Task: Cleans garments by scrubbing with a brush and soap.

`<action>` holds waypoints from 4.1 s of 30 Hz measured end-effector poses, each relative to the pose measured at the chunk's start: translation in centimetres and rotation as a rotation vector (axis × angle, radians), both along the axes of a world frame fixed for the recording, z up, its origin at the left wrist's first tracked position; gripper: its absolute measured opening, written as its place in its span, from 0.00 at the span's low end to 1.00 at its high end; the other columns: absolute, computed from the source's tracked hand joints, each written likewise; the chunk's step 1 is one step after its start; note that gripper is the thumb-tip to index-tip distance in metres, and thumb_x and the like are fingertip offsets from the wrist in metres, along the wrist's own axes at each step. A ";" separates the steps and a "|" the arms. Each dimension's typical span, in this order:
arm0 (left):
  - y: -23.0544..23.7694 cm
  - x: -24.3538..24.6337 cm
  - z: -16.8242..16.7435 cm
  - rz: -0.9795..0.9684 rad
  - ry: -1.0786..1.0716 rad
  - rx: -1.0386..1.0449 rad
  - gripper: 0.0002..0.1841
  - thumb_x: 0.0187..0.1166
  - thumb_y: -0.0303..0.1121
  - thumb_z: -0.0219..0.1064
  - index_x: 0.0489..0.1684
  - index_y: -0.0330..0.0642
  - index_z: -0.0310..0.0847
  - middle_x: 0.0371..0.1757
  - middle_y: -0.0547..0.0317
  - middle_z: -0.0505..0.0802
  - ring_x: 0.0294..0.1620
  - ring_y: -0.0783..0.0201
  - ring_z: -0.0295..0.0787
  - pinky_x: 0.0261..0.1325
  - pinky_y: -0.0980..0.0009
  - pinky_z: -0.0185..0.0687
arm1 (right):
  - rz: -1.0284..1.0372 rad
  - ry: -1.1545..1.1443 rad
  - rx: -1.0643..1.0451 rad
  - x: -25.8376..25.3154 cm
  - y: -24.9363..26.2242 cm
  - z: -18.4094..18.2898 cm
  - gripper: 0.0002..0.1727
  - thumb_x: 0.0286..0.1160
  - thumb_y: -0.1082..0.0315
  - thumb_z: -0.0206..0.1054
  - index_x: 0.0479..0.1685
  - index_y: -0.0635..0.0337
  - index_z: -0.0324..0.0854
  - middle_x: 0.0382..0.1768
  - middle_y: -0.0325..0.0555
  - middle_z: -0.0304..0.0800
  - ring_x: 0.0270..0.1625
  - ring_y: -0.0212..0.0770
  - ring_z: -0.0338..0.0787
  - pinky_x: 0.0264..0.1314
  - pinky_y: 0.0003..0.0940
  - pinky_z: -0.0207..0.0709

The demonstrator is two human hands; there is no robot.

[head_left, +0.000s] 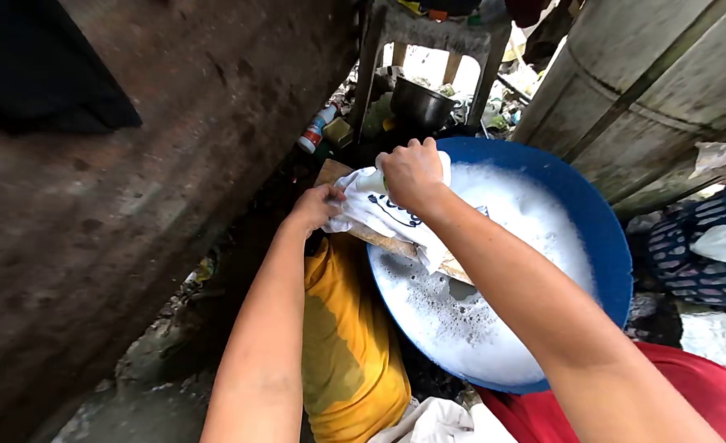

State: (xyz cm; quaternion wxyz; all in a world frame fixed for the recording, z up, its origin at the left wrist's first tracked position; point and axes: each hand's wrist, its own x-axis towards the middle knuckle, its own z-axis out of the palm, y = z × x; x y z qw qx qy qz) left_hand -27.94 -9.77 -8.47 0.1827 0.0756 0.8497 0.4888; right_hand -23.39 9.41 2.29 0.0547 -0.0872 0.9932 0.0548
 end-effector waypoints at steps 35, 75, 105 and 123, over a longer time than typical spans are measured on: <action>7.1 9.5 -4.4 0.458 0.569 -0.040 0.17 0.86 0.29 0.59 0.65 0.26 0.79 0.64 0.29 0.85 0.65 0.39 0.84 0.69 0.47 0.79 | -0.280 -0.089 -0.779 5.0 12.3 -5.0 0.32 0.56 0.62 0.87 0.63 0.64 0.84 0.51 0.65 0.90 0.54 0.65 0.89 0.59 0.71 0.78; 8.1 11.6 -4.6 0.642 -0.170 0.750 0.22 0.98 0.43 0.35 0.84 0.45 0.49 0.66 0.40 0.80 0.48 0.53 0.91 0.46 0.58 0.91 | 0.056 -0.196 -0.114 7.3 3.8 -1.8 0.25 0.61 0.68 0.78 0.62 0.58 0.86 0.54 0.62 0.91 0.63 0.67 0.86 0.59 0.68 0.73; 8.1 12.3 -4.5 0.633 -0.173 0.728 0.22 0.97 0.47 0.38 0.83 0.50 0.53 0.70 0.44 0.80 0.55 0.53 0.89 0.51 0.57 0.89 | 0.059 -0.109 -0.125 6.2 2.0 -2.1 0.24 0.62 0.69 0.77 0.62 0.57 0.86 0.56 0.60 0.91 0.65 0.65 0.86 0.59 0.65 0.73; 8.0 12.2 -4.9 0.612 -0.150 0.721 0.23 0.97 0.46 0.37 0.85 0.49 0.53 0.73 0.41 0.78 0.59 0.49 0.88 0.54 0.53 0.89 | -0.083 -0.013 -0.096 5.0 2.9 -2.4 0.22 0.66 0.73 0.74 0.63 0.60 0.86 0.58 0.62 0.91 0.66 0.66 0.85 0.63 0.66 0.71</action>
